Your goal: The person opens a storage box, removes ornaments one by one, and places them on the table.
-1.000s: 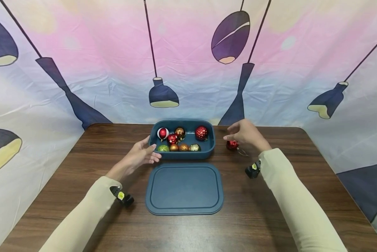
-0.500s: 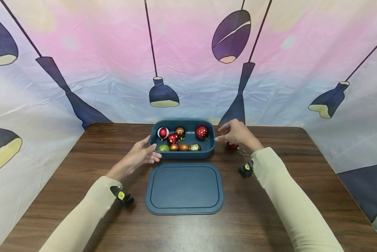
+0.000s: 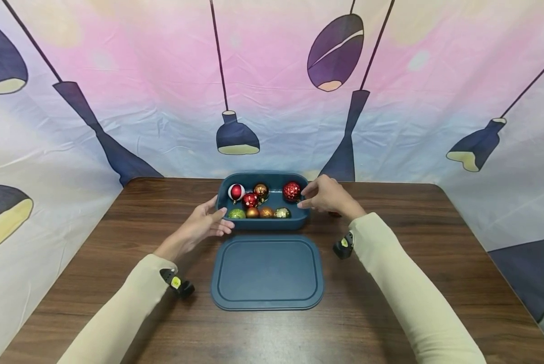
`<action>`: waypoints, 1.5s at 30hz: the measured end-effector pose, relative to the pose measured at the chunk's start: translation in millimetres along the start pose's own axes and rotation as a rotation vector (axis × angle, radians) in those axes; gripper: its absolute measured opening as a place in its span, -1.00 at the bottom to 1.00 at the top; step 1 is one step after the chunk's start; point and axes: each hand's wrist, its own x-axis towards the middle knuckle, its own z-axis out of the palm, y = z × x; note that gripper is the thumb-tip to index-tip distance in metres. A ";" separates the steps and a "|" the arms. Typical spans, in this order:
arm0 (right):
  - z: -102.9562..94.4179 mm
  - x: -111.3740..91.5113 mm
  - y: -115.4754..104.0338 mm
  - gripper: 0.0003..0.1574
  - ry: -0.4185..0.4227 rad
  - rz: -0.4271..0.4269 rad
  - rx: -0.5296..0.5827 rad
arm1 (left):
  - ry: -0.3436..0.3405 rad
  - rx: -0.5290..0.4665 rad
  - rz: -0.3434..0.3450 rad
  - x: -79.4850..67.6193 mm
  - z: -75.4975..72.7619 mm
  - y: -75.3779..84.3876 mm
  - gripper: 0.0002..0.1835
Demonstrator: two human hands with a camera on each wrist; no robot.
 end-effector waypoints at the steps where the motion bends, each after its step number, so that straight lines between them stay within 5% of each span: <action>1: 1.2 1.0 -1.1 -0.49 -0.005 -0.004 0.002 | 0.000 0.000 0.002 0.0 0.0 -0.2 -0.27; 8: 9.8 7.7 -8.4 -0.48 -0.029 0.044 0.012 | 0.006 0.002 0.004 0.1 -0.7 -0.4 -0.28; 32: 27.6 26.9 -16.2 -0.59 -0.082 -0.064 -0.059 | 0.002 0.002 0.005 0.3 0.9 1.4 -0.28; 45: 41.2 33.0 -15.5 -0.57 -0.110 -0.057 -0.057 | 0.005 -0.008 0.001 -0.5 1.2 1.3 -0.27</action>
